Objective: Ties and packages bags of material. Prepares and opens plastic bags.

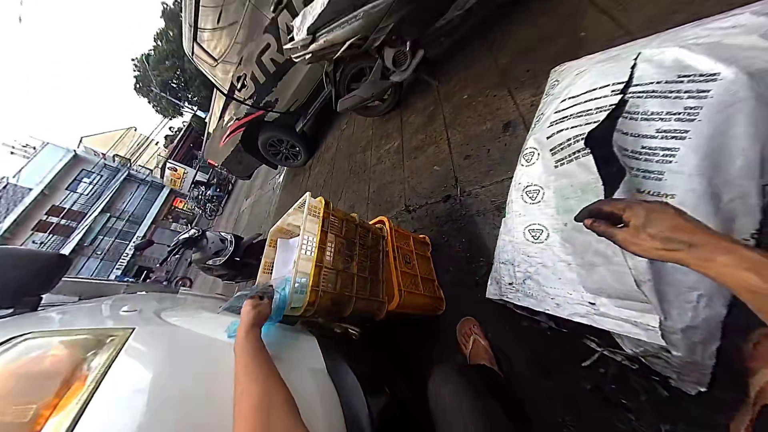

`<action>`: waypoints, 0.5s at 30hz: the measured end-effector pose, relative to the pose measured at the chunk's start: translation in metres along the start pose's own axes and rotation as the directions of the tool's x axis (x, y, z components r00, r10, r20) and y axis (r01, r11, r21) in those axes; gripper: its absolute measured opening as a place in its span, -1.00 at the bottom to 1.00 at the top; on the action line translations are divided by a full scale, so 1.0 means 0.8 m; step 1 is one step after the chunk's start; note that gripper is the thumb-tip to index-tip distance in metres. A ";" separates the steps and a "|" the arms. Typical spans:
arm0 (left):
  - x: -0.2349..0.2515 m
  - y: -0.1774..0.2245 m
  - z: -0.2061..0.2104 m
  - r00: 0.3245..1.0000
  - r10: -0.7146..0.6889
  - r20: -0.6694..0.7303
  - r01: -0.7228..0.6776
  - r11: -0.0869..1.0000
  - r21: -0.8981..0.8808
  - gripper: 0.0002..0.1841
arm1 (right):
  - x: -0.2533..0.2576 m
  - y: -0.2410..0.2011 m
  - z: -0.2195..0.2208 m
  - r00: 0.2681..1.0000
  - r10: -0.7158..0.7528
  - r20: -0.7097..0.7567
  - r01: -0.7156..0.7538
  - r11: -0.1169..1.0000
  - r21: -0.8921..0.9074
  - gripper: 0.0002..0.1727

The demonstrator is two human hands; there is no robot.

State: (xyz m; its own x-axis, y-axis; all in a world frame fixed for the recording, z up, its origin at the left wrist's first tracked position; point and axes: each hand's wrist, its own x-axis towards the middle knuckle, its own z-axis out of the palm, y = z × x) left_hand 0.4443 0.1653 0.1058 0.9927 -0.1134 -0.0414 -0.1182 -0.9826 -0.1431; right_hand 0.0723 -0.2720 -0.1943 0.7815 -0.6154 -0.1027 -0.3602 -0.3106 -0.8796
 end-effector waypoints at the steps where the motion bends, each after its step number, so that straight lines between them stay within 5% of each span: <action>1: 0.006 0.000 0.007 1.000 0.013 0.025 -0.012 0.999 -0.036 -0.56 | -0.001 0.002 -0.002 1.000 0.000 -0.014 0.000 1.000 -0.007 -0.73; 8: 0.021 0.013 0.013 0.974 -0.067 0.217 0.001 0.957 0.289 -0.60 | 0.004 0.007 -0.009 1.000 0.017 -0.026 -0.018 0.999 -0.039 -0.73; 15: 0.011 0.006 -0.010 0.978 -0.135 -0.157 0.134 0.991 -0.018 -0.63 | 0.009 0.006 -0.001 1.000 0.022 -0.007 -0.022 0.998 -0.052 -0.73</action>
State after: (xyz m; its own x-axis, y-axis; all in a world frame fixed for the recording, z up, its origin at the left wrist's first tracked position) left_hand 0.4528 0.1582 0.1128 0.9910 -0.0016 0.1339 0.0159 -0.9915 -0.1291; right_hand 0.0762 -0.2786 -0.1989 0.7702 -0.6266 -0.1186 -0.4033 -0.3344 -0.8518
